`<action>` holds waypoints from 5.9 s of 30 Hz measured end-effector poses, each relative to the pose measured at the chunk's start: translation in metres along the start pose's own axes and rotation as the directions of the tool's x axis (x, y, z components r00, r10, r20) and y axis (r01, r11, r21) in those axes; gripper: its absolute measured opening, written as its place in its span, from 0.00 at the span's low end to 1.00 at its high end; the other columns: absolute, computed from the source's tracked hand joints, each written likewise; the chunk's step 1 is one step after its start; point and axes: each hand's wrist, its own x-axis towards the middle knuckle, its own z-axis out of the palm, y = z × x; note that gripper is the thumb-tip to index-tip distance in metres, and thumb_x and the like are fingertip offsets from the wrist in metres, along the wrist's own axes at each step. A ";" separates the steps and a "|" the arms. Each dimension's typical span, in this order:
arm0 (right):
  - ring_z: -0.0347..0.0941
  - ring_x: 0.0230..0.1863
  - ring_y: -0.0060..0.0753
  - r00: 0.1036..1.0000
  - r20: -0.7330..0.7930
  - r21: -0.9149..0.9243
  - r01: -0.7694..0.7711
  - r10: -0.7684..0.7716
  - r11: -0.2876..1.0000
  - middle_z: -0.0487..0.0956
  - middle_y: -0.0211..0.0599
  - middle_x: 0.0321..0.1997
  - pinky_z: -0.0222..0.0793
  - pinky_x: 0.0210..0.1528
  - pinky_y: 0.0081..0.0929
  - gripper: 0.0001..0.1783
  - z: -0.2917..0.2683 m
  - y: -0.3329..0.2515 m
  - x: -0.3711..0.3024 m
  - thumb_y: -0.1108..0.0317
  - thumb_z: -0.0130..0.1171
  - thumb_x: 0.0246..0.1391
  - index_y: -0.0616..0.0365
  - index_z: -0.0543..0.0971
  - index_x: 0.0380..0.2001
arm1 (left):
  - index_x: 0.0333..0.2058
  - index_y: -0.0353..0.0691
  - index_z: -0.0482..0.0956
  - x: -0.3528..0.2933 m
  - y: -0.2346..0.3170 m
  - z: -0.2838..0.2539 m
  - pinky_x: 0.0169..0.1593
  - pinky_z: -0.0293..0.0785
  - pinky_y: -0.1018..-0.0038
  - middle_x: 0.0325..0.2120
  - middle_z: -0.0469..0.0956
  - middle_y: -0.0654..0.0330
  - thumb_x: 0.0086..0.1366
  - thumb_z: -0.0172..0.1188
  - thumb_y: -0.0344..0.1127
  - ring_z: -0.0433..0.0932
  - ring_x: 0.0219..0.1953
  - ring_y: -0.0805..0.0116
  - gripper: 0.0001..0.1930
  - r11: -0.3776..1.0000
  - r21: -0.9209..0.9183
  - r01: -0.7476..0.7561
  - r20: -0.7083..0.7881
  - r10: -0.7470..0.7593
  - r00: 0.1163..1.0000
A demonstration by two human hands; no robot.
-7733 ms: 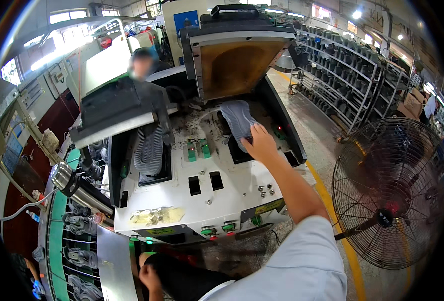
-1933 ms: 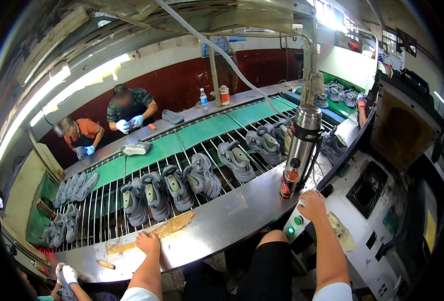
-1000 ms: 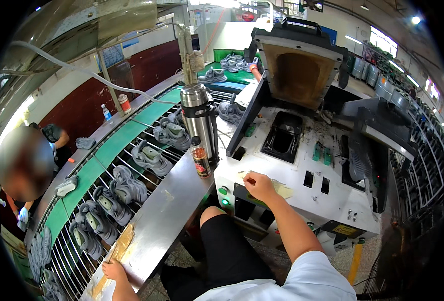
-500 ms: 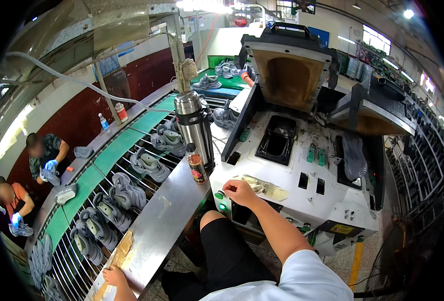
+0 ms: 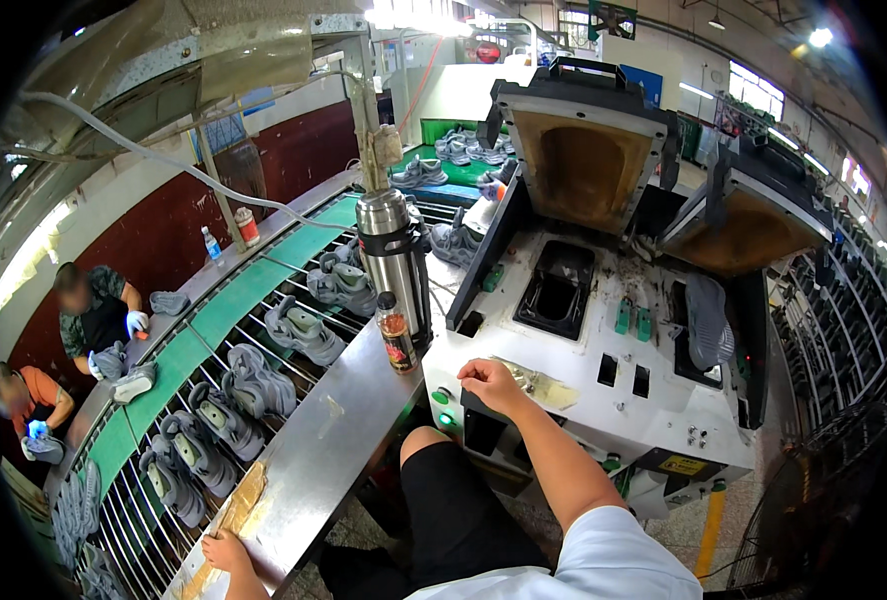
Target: The person operates a sole-attaching machine by placing shoe uppers and soles into the press, activating the cycle with buttons, and then removing the bonded shoes and placing them back onto a conveyor belt.
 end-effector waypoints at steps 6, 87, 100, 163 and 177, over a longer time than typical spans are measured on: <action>0.66 0.27 0.14 0.995 -0.023 -0.197 0.090 -0.097 0.976 0.74 0.23 0.25 0.63 0.31 0.16 0.04 0.003 -0.008 -0.012 0.76 0.57 0.50 0.62 0.78 0.31 | 0.39 0.38 0.72 -0.001 -0.007 0.000 0.45 0.69 0.59 0.40 0.74 0.55 0.63 0.49 0.46 0.72 0.46 0.55 0.17 1.000 -0.007 -0.009 0.004 0.009 1.000; 0.72 0.45 0.44 0.868 0.266 -0.788 0.446 -0.419 0.425 0.77 0.40 0.40 0.66 0.51 0.35 0.19 0.054 -0.060 0.029 0.75 0.59 0.36 0.58 0.77 0.38 | 0.61 0.33 0.56 -0.043 -0.088 -0.061 0.60 0.59 0.65 0.55 0.65 0.49 0.46 0.67 0.28 0.65 0.56 0.56 0.43 0.289 -0.947 0.143 0.079 -0.221 0.972; 0.70 0.40 0.39 0.735 0.677 -0.714 0.669 -0.042 0.205 0.76 0.31 0.31 0.63 0.45 0.39 0.10 0.064 0.001 0.108 0.64 0.60 0.28 0.49 0.79 0.22 | 0.61 0.37 0.57 0.138 -0.080 0.038 0.58 0.62 0.66 0.53 0.69 0.46 0.47 0.70 0.37 0.69 0.55 0.55 0.44 0.424 -0.882 0.208 0.114 -0.237 0.965; 0.65 0.48 0.55 0.994 0.069 -0.976 0.084 0.084 -0.199 0.70 0.50 0.39 0.57 0.59 0.43 0.05 0.092 0.031 0.092 0.79 0.48 0.51 0.67 0.72 0.32 | 0.64 0.42 0.52 0.610 -0.103 0.240 0.66 0.49 0.55 0.58 0.61 0.51 0.38 0.64 0.31 0.60 0.61 0.51 0.50 0.839 0.364 -0.404 -0.002 0.434 0.901; 0.68 0.47 0.52 0.983 0.165 -0.983 0.171 0.083 -0.064 0.73 0.48 0.38 0.57 0.63 0.45 0.06 0.101 0.015 0.091 0.81 0.50 0.47 0.66 0.73 0.31 | 0.45 0.36 0.76 0.576 -0.087 0.046 0.37 0.76 0.66 0.34 0.80 0.56 0.55 0.57 0.55 0.79 0.33 0.63 0.28 0.469 -0.385 0.795 0.904 0.018 0.427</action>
